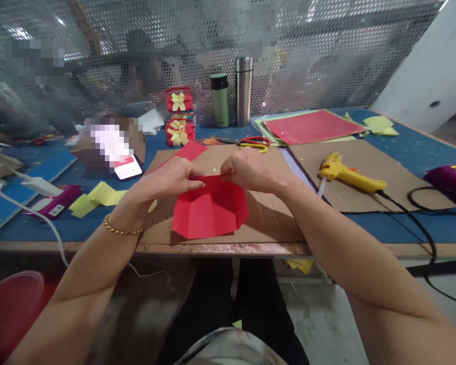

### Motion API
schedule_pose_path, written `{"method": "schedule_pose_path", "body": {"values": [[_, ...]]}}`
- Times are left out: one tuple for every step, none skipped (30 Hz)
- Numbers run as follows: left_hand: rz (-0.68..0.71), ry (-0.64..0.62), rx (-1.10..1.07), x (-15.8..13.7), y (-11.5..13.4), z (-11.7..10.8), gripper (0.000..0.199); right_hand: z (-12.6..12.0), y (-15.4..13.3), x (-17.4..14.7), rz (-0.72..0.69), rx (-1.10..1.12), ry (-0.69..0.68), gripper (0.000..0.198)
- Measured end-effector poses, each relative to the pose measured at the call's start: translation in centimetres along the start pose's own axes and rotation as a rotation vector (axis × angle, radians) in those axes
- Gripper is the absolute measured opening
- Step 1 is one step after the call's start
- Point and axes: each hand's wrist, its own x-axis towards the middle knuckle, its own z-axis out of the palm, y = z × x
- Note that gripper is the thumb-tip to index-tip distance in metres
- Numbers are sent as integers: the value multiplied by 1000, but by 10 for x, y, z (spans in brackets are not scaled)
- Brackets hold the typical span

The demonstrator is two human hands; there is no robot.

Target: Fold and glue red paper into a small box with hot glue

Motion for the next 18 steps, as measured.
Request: {"method": "schedule_pose_path", "body": {"values": [[6, 3, 7, 0, 0, 0, 25, 0, 0, 0, 5, -3, -13, 26], [9, 0, 12, 0, 1, 0, 25, -1, 0, 0, 8, -6, -23, 25], [7, -7, 13, 0, 1, 0, 25, -1, -1, 0, 9, -11, -29, 25], [3, -17, 12, 0, 1, 0, 25, -1, -1, 0, 8, -17, -29, 25], [-1, -31, 8, 0, 2, -1, 26, -1, -2, 0, 5, -20, -27, 25], [-7, -53, 3, 0, 2, -3, 26, -2, -2, 0, 3, -20, -24, 25], [-14, -81, 2, 0, 3, -4, 27, -2, -2, 0, 1, -20, -22, 25], [-25, -110, 7, 0, 3, -6, 27, -2, -2, -1, 0, -18, -18, 25], [-36, -131, 17, -1, 3, -9, 27, -2, -3, -1, -1, -15, -13, 26], [-50, -142, 36, -1, 3, -11, 28, -2, -3, -1, -2, -12, -8, 26], [-65, -143, 61, -1, 3, -13, 29, -3, -3, -1, -1, -9, -5, 27], [-78, -136, 87, -1, 4, -15, 30, -3, -3, -1, 3, -6, -5, 26], [-88, -129, 109, -1, 4, -17, 31, -4, -4, -1, 9, -2, -9, 26], [-96, -128, 125, -1, 4, -18, 32, -4, -4, -1, 12, 0, -14, 25], [-103, -134, 136, -1, 5, -18, 32, -4, -4, -1, 12, 3, -19, 24], [-108, -142, 144, -1, 5, -18, 33, -4, -4, -1, 6, 6, -25, 23], [-111, -146, 149, -1, 6, -17, 34, -4, -4, -1, -3, 10, -30, 22], [-113, -146, 154, -1, 6, -17, 35, -4, -4, -1, -13, 14, -32, 22]]}}
